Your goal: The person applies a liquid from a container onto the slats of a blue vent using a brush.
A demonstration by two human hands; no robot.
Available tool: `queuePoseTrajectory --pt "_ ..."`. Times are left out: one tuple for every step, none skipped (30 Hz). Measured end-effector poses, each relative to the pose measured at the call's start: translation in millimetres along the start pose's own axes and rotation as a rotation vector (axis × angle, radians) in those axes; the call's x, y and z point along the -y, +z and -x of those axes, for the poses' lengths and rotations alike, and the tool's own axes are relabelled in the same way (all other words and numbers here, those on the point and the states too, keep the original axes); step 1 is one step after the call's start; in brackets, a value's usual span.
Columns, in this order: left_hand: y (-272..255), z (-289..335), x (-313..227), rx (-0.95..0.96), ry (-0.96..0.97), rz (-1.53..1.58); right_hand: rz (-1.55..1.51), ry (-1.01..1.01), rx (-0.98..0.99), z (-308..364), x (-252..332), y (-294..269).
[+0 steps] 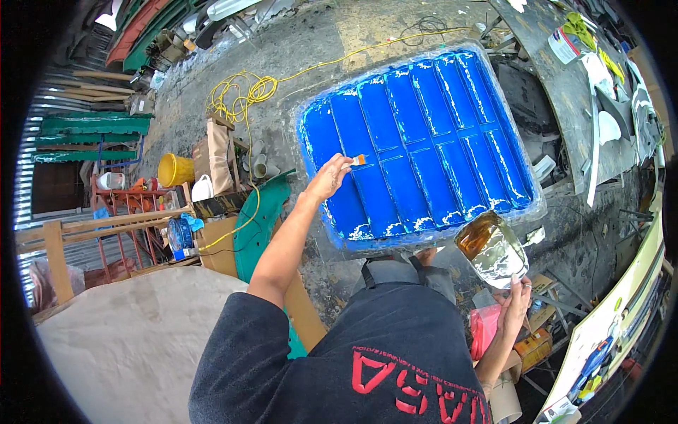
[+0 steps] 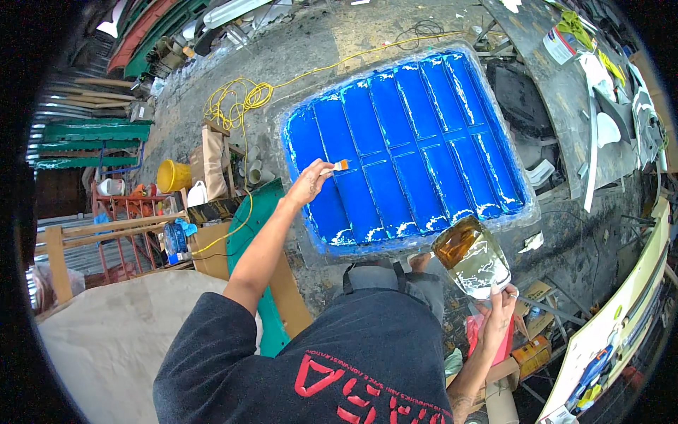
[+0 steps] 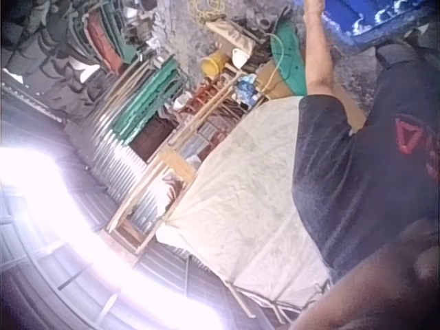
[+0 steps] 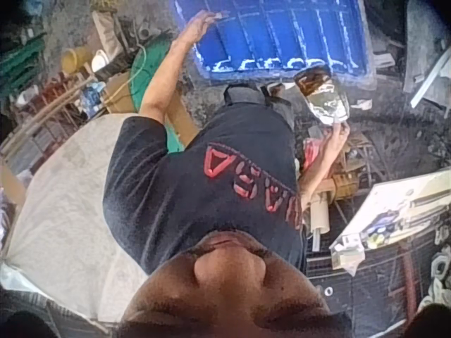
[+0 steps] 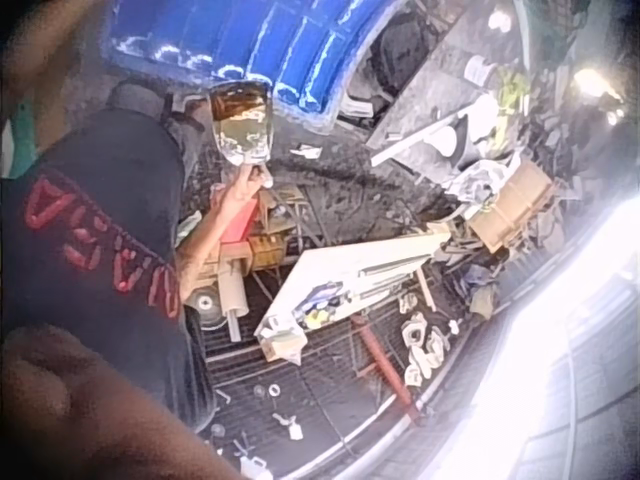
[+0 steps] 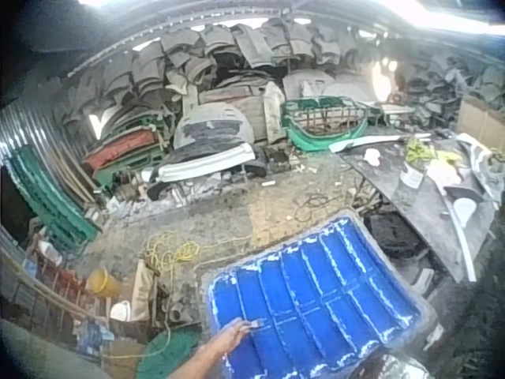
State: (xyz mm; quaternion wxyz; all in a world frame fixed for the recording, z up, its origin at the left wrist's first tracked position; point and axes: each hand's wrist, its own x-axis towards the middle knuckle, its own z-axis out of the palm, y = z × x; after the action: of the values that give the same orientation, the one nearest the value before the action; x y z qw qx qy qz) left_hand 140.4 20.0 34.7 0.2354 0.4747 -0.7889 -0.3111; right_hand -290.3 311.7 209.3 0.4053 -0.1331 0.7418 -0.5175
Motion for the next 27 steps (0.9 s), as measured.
queuePoseTrajectory --pt "-1 4 11 0.010 0.016 0.077 -0.014 0.031 0.022 0 1 -1" --pt "-2 10 21 0.020 0.031 0.154 -0.029 0.063 0.045 0 1 -1" --pt "-5 10 20 0.040 0.008 0.177 -0.029 0.063 0.037 1 -1 -2" --pt "-11 10 13 0.042 0.011 0.179 -0.028 0.036 0.016 1 -4 -1" --pt "-18 10 6 0.058 0.038 0.061 -0.027 0.009 -0.005 1 -6 -1" --pt "-23 12 4 0.069 0.063 -0.061 -0.028 0.008 -0.004 1 -5 -1" --pt "-26 14 6 0.069 0.065 -0.062 -0.032 0.025 0.002 2 -3 -2" --pt "-28 16 8 0.050 0.091 -0.096 -0.037 0.043 0.006 2 -3 -3" --pt "-30 16 9 0.033 0.121 -0.127 -0.041 0.042 -0.002 2 -4 -6" --pt "-32 14 4 0.043 0.134 -0.114 -0.061 0.037 -0.007 2 -7 -10" --pt "-35 11 0 0.015 0.126 -0.076 -0.082 0.031 -0.016 2 -10 -14" --pt "-37 11 -14 -0.012 0.111 -0.034 -0.085 0.035 -0.020 2 -11 -15" --pt "-37 9 -37 -0.037 -0.033 -0.013 -0.075 0.028 -0.037 3 -11 -14" --pt "-34 5 -61 -0.017 -0.211 0.022 -0.062 0.022 -0.054 5 -8 -13" --pt "-19 4 -68 -0.073 -0.188 0.096 -0.030 0.024 -0.023 6 0 -9" --pt "-3 -1 -75 -0.127 -0.162 0.165 -0.006 0.031 -0.040 5 2 -9" --pt "20 -7 -79 -0.158 -0.084 0.167 -0.015 0.038 -0.058 3 2 -13" --pt "40 -12 -88 -0.178 -0.049 0.150 -0.023 0.043 -0.070 1 0 -17" --pt "59 -18 -95 -0.180 -0.014 0.120 -0.024 0.043 -0.072 -1 0 -21" --pt "77 -22 -97 -0.185 0.018 0.085 -0.041 0.043 -0.053 -4 0 -25" --pt "97 -21 -92 -0.207 0.082 0.106 -0.057 0.043 -0.027 -6 0 -27" --pt "110 -23 -100 -0.221 0.149 0.133 -0.056 0.047 -0.026 -8 2 -27" --pt "118 -13 -108 -0.078 0.012 0.074 -0.049 0.045 -0.032 -10 6 -26" --pt "126 -5 -114 -0.025 0.017 -0.019 -0.045 0.042 -0.037 -12 9 -25" --pt "130 0 -128 0.016 0.060 -0.023 -0.056 0.047 -0.038 -17 5 -32" --pt "133 8 -141 0.057 0.100 -0.028 -0.051 0.043 -0.025 -23 0 -39" --pt "134 19 -151 0.132 0.070 -0.048 -0.043 0.041 -0.006 -28 -2 -43"
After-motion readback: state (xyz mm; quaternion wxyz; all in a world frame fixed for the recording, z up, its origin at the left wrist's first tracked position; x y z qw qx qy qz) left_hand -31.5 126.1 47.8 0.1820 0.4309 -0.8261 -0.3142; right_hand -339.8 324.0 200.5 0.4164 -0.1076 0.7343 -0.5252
